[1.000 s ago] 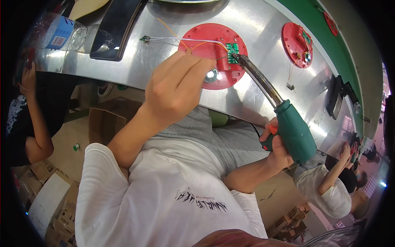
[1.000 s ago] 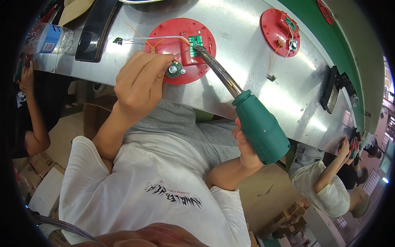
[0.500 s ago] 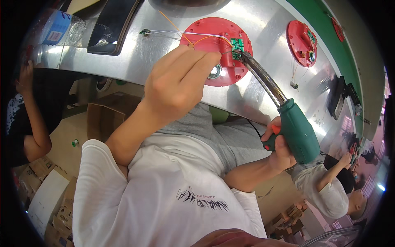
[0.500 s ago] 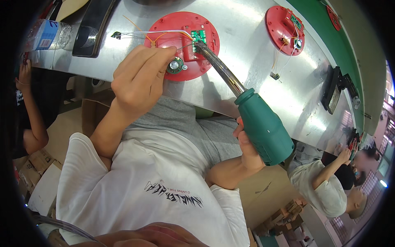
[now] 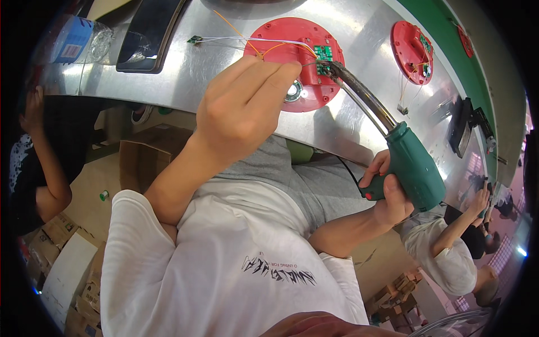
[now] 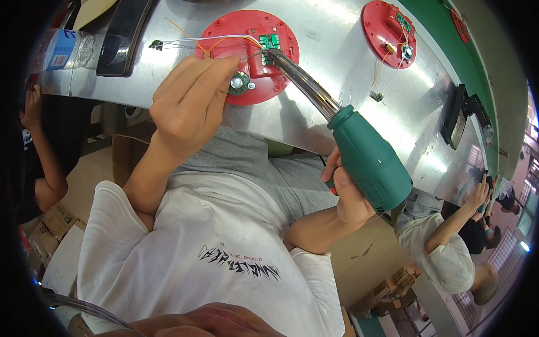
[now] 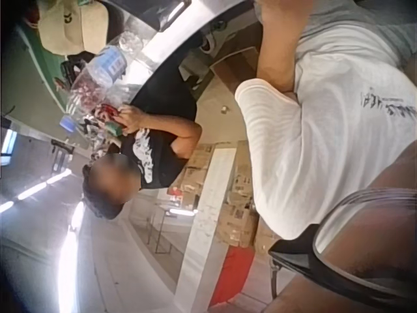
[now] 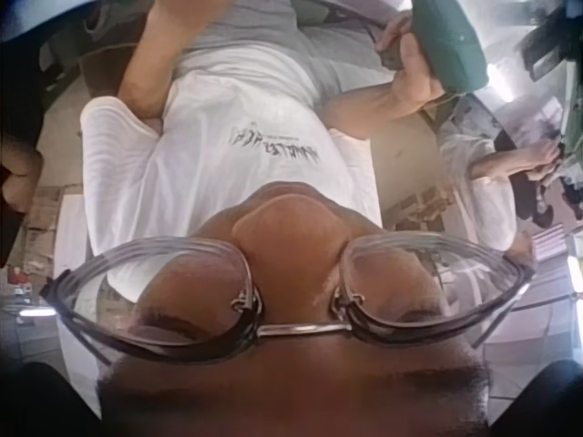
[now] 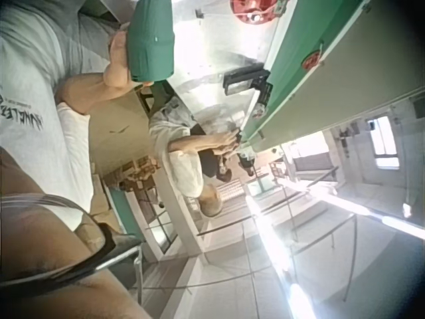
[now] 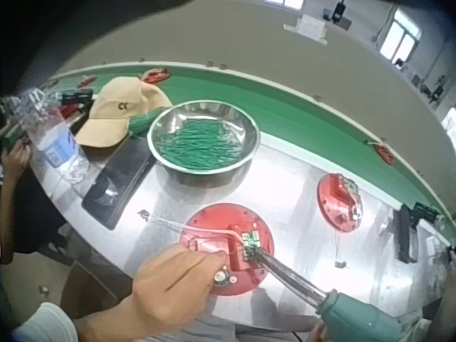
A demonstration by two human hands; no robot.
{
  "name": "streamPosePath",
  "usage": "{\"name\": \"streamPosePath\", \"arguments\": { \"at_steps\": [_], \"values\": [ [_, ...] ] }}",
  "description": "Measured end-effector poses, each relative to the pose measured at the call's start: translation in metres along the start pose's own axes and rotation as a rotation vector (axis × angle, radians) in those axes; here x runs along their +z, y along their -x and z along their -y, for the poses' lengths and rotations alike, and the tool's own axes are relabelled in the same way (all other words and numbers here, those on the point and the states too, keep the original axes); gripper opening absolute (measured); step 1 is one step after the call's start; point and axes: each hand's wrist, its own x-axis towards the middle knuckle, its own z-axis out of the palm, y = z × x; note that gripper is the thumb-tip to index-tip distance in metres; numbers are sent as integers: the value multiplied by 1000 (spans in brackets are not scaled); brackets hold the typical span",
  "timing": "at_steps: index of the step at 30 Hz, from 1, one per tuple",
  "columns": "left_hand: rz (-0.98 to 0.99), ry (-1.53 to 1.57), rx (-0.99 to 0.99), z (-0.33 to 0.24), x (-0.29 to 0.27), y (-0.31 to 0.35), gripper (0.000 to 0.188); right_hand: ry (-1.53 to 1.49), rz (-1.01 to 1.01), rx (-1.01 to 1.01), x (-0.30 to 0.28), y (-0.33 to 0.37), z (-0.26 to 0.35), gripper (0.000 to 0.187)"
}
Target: Soldering wires and components to circuit boards on an assembly line.
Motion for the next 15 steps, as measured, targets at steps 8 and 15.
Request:
{"name": "streamPosePath", "arguments": {
  "at_steps": [8,15],
  "values": [
    [11,13,15,2,0,-3,36,-17,0,-166,-10,-7,-1,47],
    [78,29,-51,-6,-8,-3,36,-223,-38,-179,-6,-12,-16,52]
  ]
}}
